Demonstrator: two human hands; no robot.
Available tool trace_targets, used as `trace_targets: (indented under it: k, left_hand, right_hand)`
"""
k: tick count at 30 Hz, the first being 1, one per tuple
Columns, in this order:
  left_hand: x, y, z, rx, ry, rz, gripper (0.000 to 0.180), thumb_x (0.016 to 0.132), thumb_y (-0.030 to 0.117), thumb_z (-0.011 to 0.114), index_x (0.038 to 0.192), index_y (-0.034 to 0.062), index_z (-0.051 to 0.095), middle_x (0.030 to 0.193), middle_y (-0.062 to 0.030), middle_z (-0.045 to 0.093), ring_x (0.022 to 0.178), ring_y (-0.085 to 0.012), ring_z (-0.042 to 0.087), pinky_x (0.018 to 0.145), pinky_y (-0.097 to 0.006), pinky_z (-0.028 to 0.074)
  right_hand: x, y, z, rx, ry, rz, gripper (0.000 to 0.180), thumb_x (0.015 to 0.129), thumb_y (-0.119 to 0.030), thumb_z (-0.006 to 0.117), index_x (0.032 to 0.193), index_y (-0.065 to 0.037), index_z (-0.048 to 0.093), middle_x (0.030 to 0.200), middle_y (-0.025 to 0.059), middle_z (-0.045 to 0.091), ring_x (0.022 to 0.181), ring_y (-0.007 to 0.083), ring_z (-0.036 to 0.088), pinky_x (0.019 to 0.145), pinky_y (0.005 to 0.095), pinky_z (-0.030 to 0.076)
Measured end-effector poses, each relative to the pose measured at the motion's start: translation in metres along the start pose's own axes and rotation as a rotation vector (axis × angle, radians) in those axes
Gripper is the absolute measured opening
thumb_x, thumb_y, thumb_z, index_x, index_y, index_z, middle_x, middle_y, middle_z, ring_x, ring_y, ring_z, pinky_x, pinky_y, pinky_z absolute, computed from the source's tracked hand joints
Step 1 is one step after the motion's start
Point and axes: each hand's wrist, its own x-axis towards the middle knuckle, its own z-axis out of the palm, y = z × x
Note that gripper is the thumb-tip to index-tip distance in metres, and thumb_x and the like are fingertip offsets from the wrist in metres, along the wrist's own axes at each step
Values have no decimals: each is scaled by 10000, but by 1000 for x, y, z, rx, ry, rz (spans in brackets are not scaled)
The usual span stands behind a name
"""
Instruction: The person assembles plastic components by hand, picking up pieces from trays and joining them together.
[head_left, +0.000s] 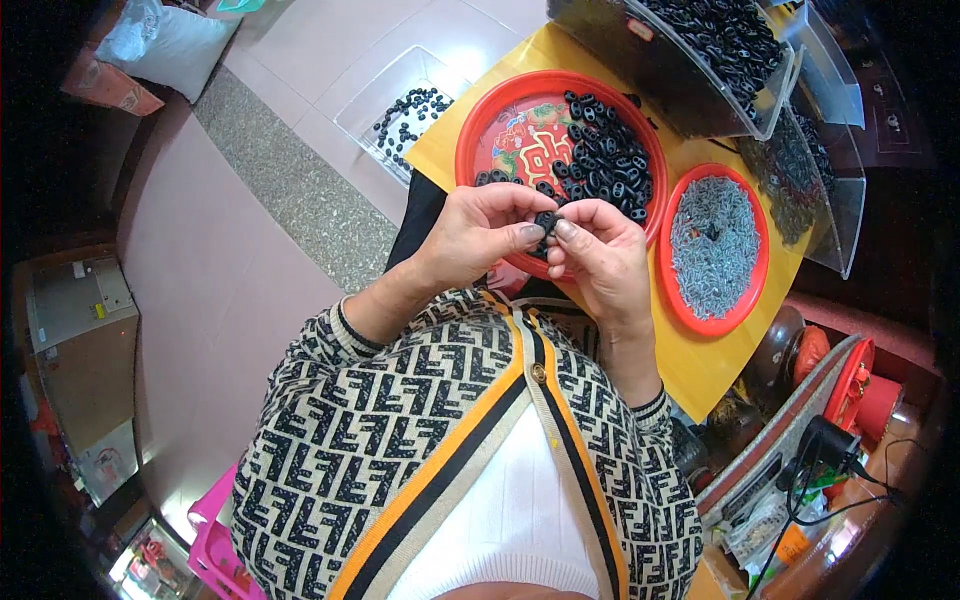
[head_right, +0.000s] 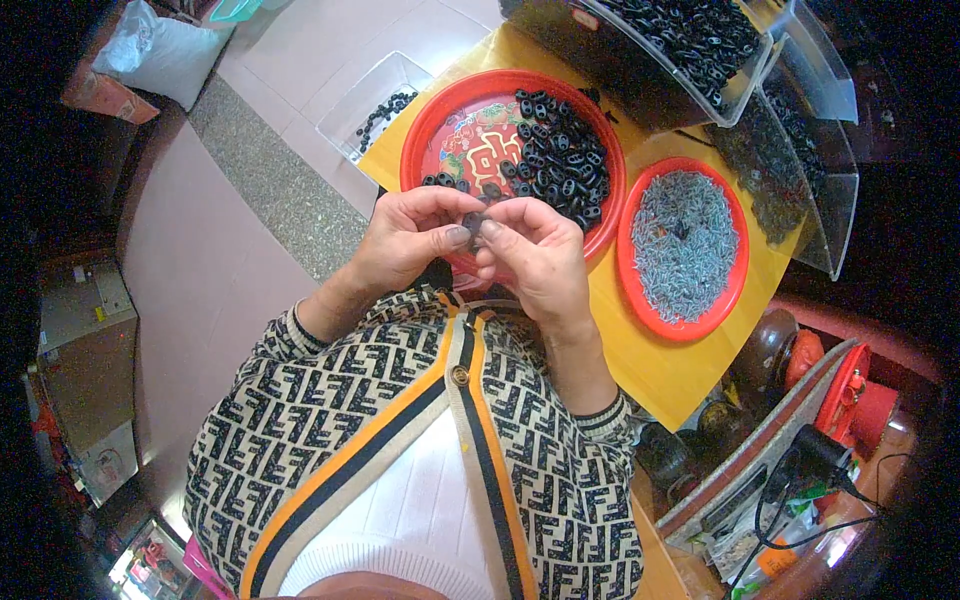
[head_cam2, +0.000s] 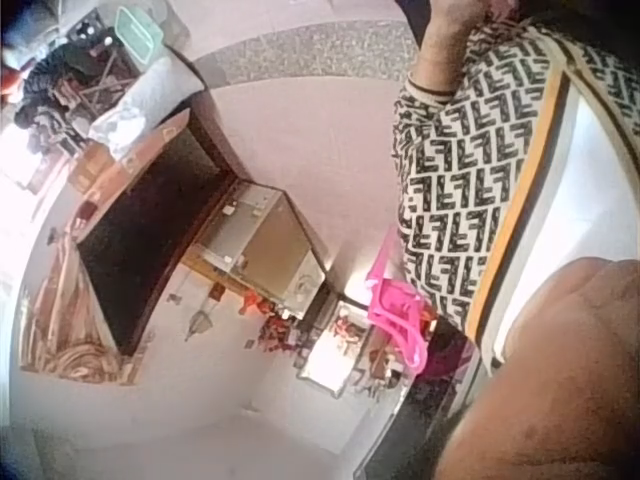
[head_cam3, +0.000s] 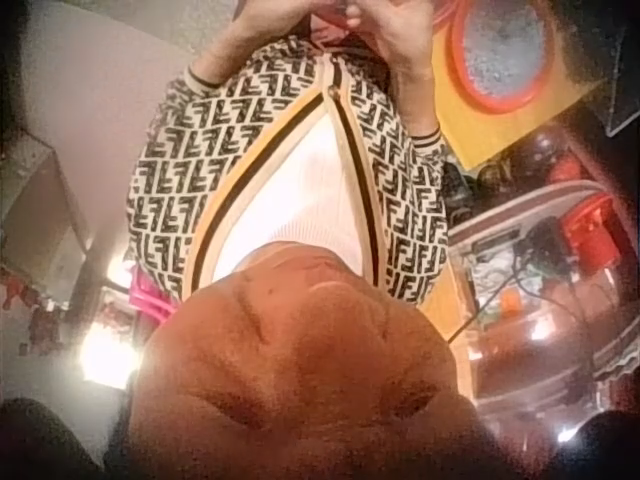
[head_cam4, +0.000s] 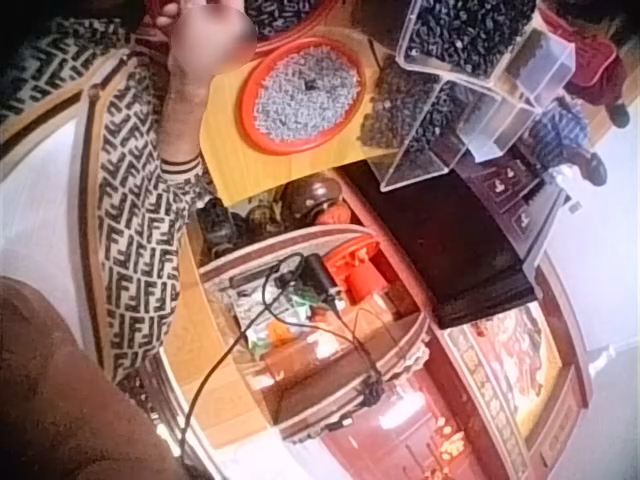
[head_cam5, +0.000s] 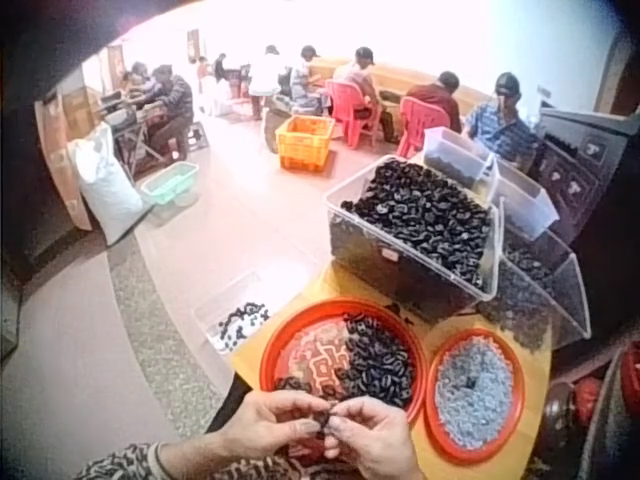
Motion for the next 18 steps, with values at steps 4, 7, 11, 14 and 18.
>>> trace_targets:
  k: [4,7,11,14,18]
  left_hand:
    - [-1,-1,2,-51,-5,-24,228,809,26,568,1022,-48,531,889,-94,606,787,-142,603,740,-263,497]
    - [-1,-3,2,-30,-2,-22,233,805,21,571,1024,-47,529,890,-97,607,784,-144,606,737,-264,500]
    - [0,-5,2,92,9,60,221,789,-3,581,1006,-34,549,911,-91,595,814,-130,588,742,-255,491]
    - [1,-5,1,173,19,104,209,780,-28,579,988,-28,562,921,-81,585,835,-120,574,745,-248,484]
    - [0,-8,4,120,74,95,204,772,-52,572,975,-26,573,918,-69,582,847,-117,567,746,-238,478]
  right_hand:
    - [4,3,-10,79,-50,26,109,799,-34,587,893,8,549,722,66,592,580,99,572,513,199,496]
    - [5,6,-15,121,-98,62,130,792,-33,595,905,1,539,738,68,592,592,112,579,536,214,511]
    - [6,7,-15,169,-133,82,135,793,-39,597,904,-15,524,756,67,592,603,120,584,548,220,513]
    - [7,6,-15,145,-141,87,132,794,-45,598,898,-20,521,758,64,592,606,119,584,551,221,513]
    - [6,4,-12,60,-101,84,138,791,-55,607,896,-24,521,755,55,591,605,107,583,544,220,509]
